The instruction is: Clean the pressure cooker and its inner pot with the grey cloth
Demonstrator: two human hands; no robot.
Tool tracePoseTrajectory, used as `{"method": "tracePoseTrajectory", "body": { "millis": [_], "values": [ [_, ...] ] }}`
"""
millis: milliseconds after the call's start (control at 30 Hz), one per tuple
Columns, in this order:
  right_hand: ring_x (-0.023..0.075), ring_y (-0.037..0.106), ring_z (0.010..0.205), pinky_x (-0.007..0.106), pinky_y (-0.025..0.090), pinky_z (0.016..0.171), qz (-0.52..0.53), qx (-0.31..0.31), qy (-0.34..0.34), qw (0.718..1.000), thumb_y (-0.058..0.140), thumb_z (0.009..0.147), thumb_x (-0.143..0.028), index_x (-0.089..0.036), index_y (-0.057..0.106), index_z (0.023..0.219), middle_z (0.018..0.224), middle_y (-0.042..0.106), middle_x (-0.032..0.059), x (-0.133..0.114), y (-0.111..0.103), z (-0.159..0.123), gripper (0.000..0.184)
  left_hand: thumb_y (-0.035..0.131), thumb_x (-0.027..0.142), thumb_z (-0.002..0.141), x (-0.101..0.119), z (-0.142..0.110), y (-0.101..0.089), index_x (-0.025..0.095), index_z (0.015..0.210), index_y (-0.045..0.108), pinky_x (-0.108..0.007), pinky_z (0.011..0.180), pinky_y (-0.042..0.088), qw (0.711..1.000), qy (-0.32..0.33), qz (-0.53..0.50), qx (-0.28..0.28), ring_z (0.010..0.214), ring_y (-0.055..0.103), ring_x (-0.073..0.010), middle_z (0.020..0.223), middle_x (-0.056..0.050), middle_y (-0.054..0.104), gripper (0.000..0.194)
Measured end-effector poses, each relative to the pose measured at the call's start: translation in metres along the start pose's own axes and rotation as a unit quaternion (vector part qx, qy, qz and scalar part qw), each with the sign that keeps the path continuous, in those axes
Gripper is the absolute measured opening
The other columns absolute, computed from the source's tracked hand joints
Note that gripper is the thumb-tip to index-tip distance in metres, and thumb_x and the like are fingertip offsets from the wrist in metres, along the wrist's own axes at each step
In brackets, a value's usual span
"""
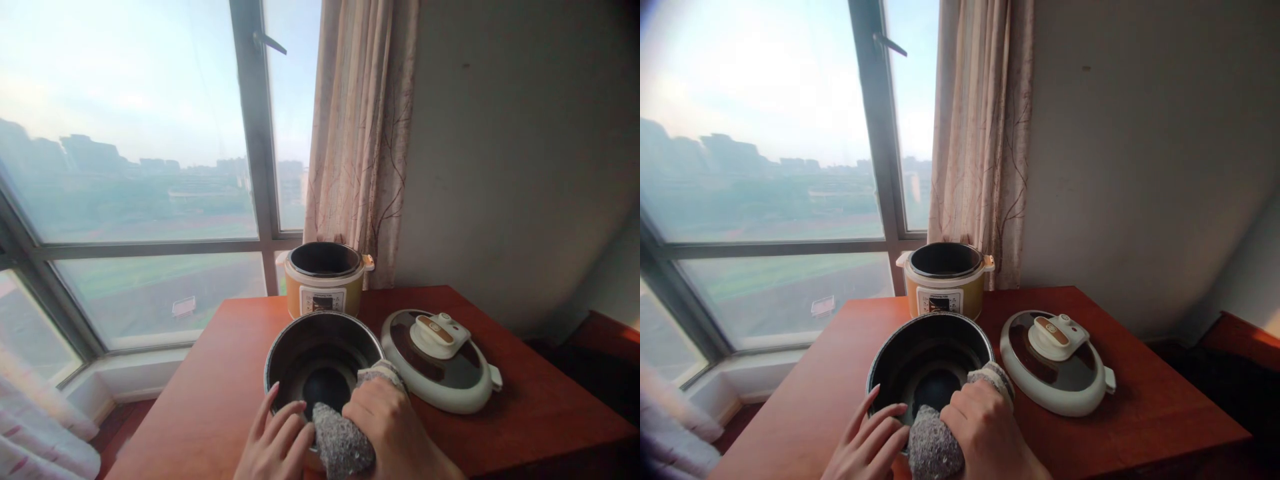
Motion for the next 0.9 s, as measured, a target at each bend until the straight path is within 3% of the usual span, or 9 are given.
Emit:
{"method": "tracePoseTrajectory", "body": {
  "millis": [100,233,333,433,533,633,733,833,900],
  "values": [
    [0.0175,0.051,0.067,0.035,0.026,0.063,-0.016,0.029,-0.021,0.999,0.063,0.077,-0.058,-0.023,0.051,0.067,0.068,0.059,-0.0012,-0.004,-0.001,0.001,0.038,0.042,0.001,0.08,-0.003,0.002,0.001,0.025,0.085,0.056,-0.033,0.126,0.014,1.0,-0.006,-0.007,-0.012,0.087,0.07,-0.0142,0.075,0.002,0.067,0.028],
    [0.0158,0.051,0.065,0.034,0.025,0.063,-0.04,0.008,-0.048,0.998,0.057,0.087,-0.059,-0.022,0.051,0.069,0.069,0.059,-0.0013,-0.006,0.004,0.003,0.041,0.043,0.001,0.082,-0.02,-0.001,0.006,0.025,0.077,0.053,-0.036,0.121,0.032,0.997,-0.018,-0.052,-0.053,0.081,0.07,-0.0138,0.073,0.002,0.066,0.026],
    [0.0157,0.052,0.064,0.035,0.025,0.062,-0.036,-0.004,-0.058,0.998,0.055,0.082,-0.074,-0.022,0.051,0.069,0.069,0.061,-0.0015,-0.006,0.005,0.008,0.053,0.044,0.003,0.085,-0.045,-0.01,0.014,0.026,0.079,0.056,-0.036,0.118,0.038,0.991,-0.01,-0.104,-0.08,0.09,0.071,-0.0144,0.08,0.002,0.07,0.027],
    [0.017,0.056,0.067,0.034,0.028,0.063,-0.021,-0.057,-0.063,0.996,0.062,0.071,-0.08,-0.022,0.054,0.073,0.074,0.065,-0.0013,-0.002,0.003,0.013,0.058,0.047,0.01,0.089,-0.079,-0.022,0.023,0.027,0.08,0.062,-0.038,0.119,0.035,0.981,0.006,-0.152,-0.124,0.109,0.068,-0.0177,0.08,0.001,0.072,0.025],
    [0.0181,0.059,0.071,0.033,0.031,0.065,-0.008,-0.129,-0.071,0.989,0.074,0.066,-0.072,-0.022,0.057,0.077,0.078,0.067,-0.0014,0.002,-0.003,0.017,0.053,0.049,0.015,0.092,-0.114,-0.029,0.029,0.028,0.081,0.067,-0.046,0.122,0.028,0.98,-0.007,-0.14,-0.144,0.128,0.058,-0.022,0.09,0.0,0.076,0.024],
    [0.0176,0.06,0.074,0.032,0.032,0.066,0.003,-0.171,-0.079,0.982,0.079,0.069,-0.057,-0.022,0.058,0.079,0.078,0.068,-0.0022,0.004,-0.008,0.019,0.041,0.047,0.018,0.093,-0.136,-0.027,0.034,0.027,0.077,0.068,-0.047,0.114,0.038,0.984,-0.03,-0.128,-0.122,0.134,0.053,-0.0251,0.108,-0.003,0.077,0.027],
    [0.0167,0.06,0.072,0.032,0.032,0.065,-0.011,-0.159,-0.077,0.984,0.081,0.069,-0.05,-0.023,0.059,0.078,0.077,0.067,-0.0033,0.004,-0.006,0.018,0.035,0.044,0.013,0.093,-0.142,-0.021,0.041,0.025,0.074,0.066,-0.042,0.101,0.05,0.982,-0.067,-0.145,-0.099,0.131,0.056,-0.0256,0.115,-0.005,0.076,0.031],
    [0.0154,0.058,0.068,0.033,0.03,0.061,-0.026,-0.122,-0.078,0.989,0.079,0.071,-0.04,-0.023,0.059,0.074,0.072,0.066,-0.0041,0.003,0.0,0.015,0.026,0.046,0.008,0.089,-0.134,-0.02,0.041,0.025,0.076,0.066,-0.041,0.101,0.05,0.987,-0.068,-0.115,-0.088,0.13,0.058,-0.0258,0.12,-0.004,0.075,0.029],
    [0.0152,0.058,0.066,0.033,0.029,0.06,-0.035,-0.104,-0.075,0.991,0.076,0.071,-0.038,-0.023,0.058,0.07,0.07,0.065,-0.0039,0.003,0.004,0.014,0.024,0.047,0.006,0.086,-0.125,-0.023,0.035,0.026,0.088,0.068,-0.044,0.106,0.046,0.992,-0.061,-0.075,-0.08,0.131,0.057,-0.0263,0.123,-0.004,0.073,0.029]
  ]
}}
Point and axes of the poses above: each hand's wrist, its own z-axis towards the middle knuckle, its own y-axis out of the palm, x = y × z, the point moved 5 cm from there along z, towards the middle knuckle
